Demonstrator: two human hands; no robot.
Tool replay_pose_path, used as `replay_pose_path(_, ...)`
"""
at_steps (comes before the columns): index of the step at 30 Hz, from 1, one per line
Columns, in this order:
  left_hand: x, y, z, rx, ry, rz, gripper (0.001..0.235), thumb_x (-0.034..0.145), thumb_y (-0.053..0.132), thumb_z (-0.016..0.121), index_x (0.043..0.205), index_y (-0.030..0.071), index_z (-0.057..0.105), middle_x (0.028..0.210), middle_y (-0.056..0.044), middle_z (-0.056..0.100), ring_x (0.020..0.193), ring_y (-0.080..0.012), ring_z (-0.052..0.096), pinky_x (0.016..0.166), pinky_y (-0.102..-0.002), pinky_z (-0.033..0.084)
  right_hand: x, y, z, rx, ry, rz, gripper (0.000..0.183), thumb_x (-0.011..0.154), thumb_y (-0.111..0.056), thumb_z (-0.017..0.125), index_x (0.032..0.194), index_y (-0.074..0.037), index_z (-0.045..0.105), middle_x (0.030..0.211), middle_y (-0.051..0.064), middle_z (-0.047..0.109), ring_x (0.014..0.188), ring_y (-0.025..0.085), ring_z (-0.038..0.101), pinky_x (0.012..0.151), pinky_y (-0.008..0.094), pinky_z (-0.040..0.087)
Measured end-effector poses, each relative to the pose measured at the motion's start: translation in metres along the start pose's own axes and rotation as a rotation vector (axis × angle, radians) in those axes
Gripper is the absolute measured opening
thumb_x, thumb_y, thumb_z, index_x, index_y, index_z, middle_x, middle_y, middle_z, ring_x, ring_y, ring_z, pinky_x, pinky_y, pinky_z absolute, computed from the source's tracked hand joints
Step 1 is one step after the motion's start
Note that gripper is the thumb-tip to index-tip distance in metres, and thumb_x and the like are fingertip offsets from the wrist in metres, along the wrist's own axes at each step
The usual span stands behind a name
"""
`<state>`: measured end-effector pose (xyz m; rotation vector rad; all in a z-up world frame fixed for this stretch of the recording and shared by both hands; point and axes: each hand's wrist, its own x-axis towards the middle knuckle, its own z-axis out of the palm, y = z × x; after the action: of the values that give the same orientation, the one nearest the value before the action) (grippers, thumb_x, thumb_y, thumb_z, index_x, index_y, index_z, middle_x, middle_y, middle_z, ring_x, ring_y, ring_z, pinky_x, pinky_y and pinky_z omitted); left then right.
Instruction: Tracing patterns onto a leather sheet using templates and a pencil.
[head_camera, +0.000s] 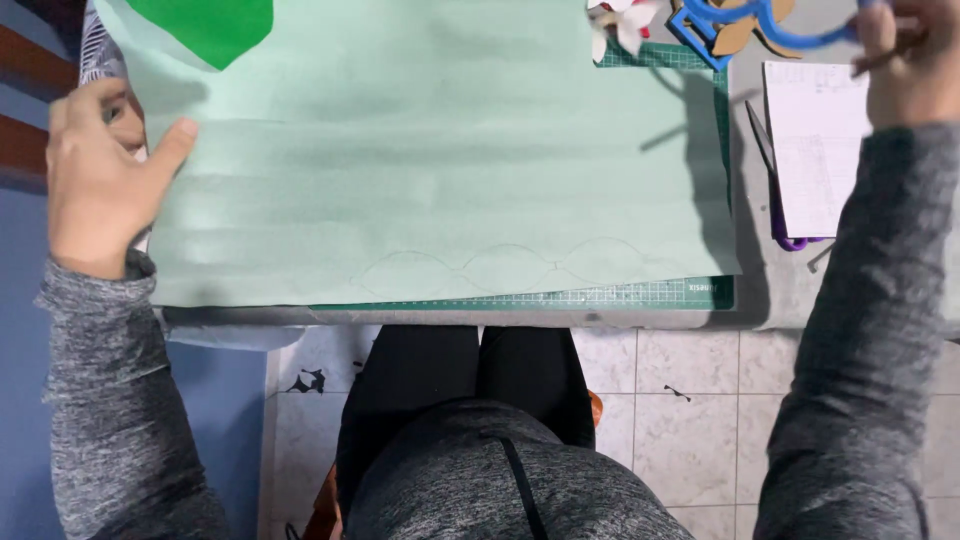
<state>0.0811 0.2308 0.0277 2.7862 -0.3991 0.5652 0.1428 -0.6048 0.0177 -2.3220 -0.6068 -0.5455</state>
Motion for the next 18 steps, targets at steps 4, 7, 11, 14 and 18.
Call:
replay_pose_path(4, 0.003, -0.007, 0.005, -0.140, 0.001, -0.092, 0.053, 0.109, 0.007, 0.089, 0.134, -0.025, 0.056, 0.112, -0.035, 0.068, 0.083, -0.0348, 0.071, 0.064, -0.038, 0.059, -0.054, -0.108, 0.018, -0.046, 0.107, 0.305, 0.013, 0.136, 0.000, 0.057, 0.138, 0.013, 0.056, 0.115, 0.026, 0.063, 0.101, 0.035, 0.069, 0.083, 0.042, 0.064)
replay_pose_path(7, 0.005, -0.013, 0.007, -0.311, -0.057, -0.157, 0.050, 0.111, -0.001, 0.084, 0.134, -0.030, 0.050, 0.106, -0.038, 0.067, 0.081, -0.0366, 0.071, 0.060, -0.039, 0.059, -0.087, -0.177, 0.037, 0.048, 0.147, 0.579, 0.023, 0.132, -0.016, 0.050, 0.126, 0.005, 0.058, 0.106, 0.015, 0.064, 0.086, 0.023, 0.066, 0.074, 0.031, 0.057)
replay_pose_path(11, -0.004, -0.030, 0.014, -0.443, -0.009, -0.080, 0.019, 0.121, -0.015, 0.075, 0.129, -0.028, 0.064, 0.104, -0.031, 0.069, 0.079, -0.0259, 0.063, 0.065, -0.032, 0.053, -0.108, -0.246, 0.061, 0.111, 0.109, 0.627, 0.027, 0.123, -0.011, 0.041, 0.120, 0.012, 0.054, 0.123, 0.023, 0.066, 0.113, 0.030, 0.067, 0.100, 0.040, 0.058)
replay_pose_path(14, -0.006, -0.018, 0.009, -0.336, 0.120, -0.027, 0.020, 0.127, -0.011, 0.070, 0.133, -0.027, 0.060, 0.111, -0.033, 0.066, 0.090, -0.0338, 0.065, 0.078, -0.038, 0.057, -0.127, -0.242, 0.070, 0.022, 0.120, 0.654, 0.034, 0.118, -0.016, 0.046, 0.124, 0.015, 0.059, 0.122, 0.024, 0.069, 0.106, 0.027, 0.065, 0.096, 0.035, 0.052)
replay_pose_path(18, -0.013, -0.033, 0.012, -0.487, 0.121, -0.021, 0.016, 0.138, -0.010, 0.060, 0.140, -0.024, 0.053, 0.117, -0.030, 0.056, 0.096, -0.0319, 0.057, 0.086, -0.037, 0.051, -0.133, -0.255, 0.075, 0.016, 0.099, 0.636, 0.031, 0.118, -0.014, 0.047, 0.124, 0.013, 0.061, 0.119, 0.022, 0.070, 0.103, 0.025, 0.064, 0.093, 0.032, 0.050)
